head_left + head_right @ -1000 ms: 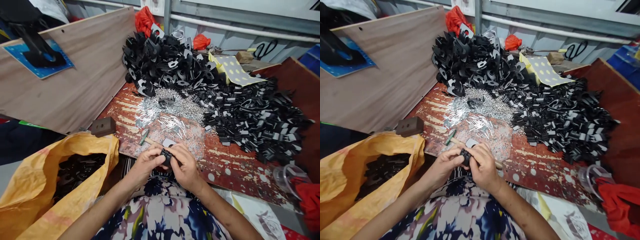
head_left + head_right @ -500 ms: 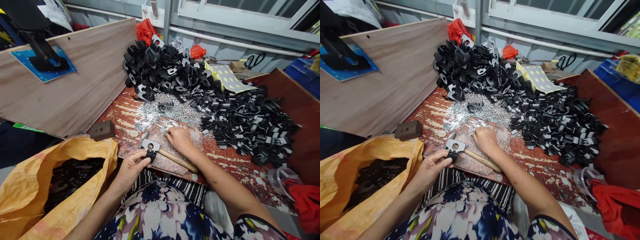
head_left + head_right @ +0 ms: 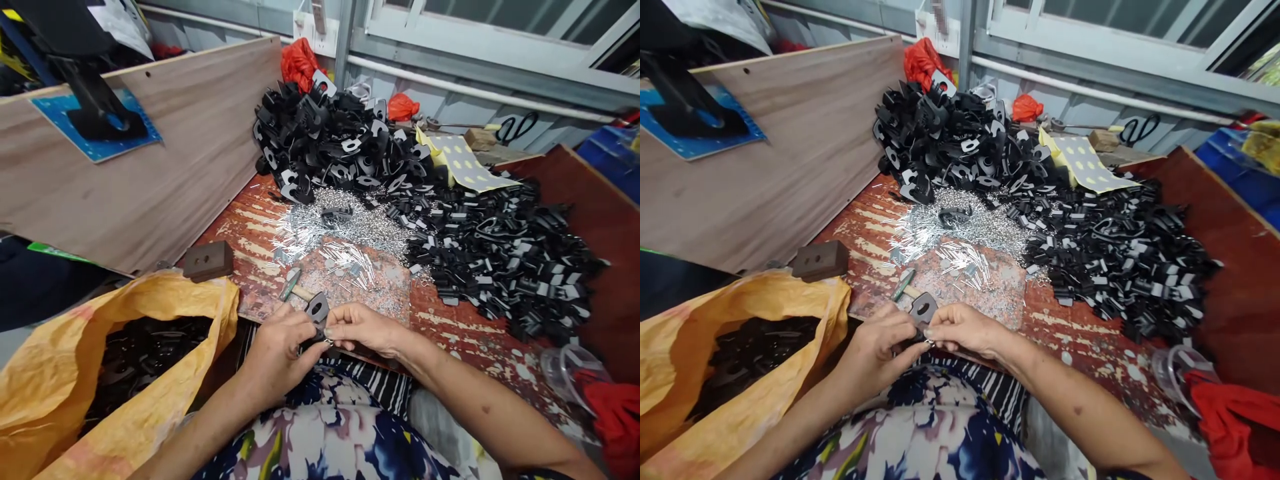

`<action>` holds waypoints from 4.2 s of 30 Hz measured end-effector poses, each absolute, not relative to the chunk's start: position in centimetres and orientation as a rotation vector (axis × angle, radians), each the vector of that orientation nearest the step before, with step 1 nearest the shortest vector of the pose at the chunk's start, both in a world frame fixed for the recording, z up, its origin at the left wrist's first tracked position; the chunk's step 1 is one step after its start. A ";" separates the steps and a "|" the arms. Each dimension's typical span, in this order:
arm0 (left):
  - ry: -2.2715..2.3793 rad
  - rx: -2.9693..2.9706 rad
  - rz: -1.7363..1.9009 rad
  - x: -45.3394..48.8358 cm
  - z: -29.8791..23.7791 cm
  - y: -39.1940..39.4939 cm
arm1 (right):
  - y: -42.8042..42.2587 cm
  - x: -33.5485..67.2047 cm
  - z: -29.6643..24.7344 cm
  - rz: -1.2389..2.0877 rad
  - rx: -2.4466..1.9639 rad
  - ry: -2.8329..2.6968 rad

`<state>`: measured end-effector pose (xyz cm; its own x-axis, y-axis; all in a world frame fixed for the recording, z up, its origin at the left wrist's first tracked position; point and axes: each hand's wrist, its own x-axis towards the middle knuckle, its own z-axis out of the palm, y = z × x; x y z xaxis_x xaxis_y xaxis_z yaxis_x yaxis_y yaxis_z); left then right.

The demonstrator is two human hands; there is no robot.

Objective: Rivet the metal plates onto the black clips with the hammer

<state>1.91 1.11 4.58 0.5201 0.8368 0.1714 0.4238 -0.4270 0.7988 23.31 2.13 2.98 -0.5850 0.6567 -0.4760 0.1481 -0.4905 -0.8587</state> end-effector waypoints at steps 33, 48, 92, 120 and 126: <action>0.897 0.560 0.965 0.1 1.1 0.7 | 3.3 23.3 3.6 1.144 -1.254 -1.586; 0.777 0.311 1.027 2.8 1.1 -0.4 | 0.2 18.9 2.2 0.870 -0.988 -1.639; 1.274 0.670 0.929 -4.1 -1.5 -4.5 | -2.7 21.9 2.1 0.330 -1.898 -2.386; 1.491 1.118 1.152 -2.7 -4.4 0.0 | -3.7 24.4 3.7 0.316 -1.283 -2.241; 1.495 1.096 1.191 -2.6 -4.6 0.0 | -3.5 23.3 1.6 0.178 -1.288 -2.455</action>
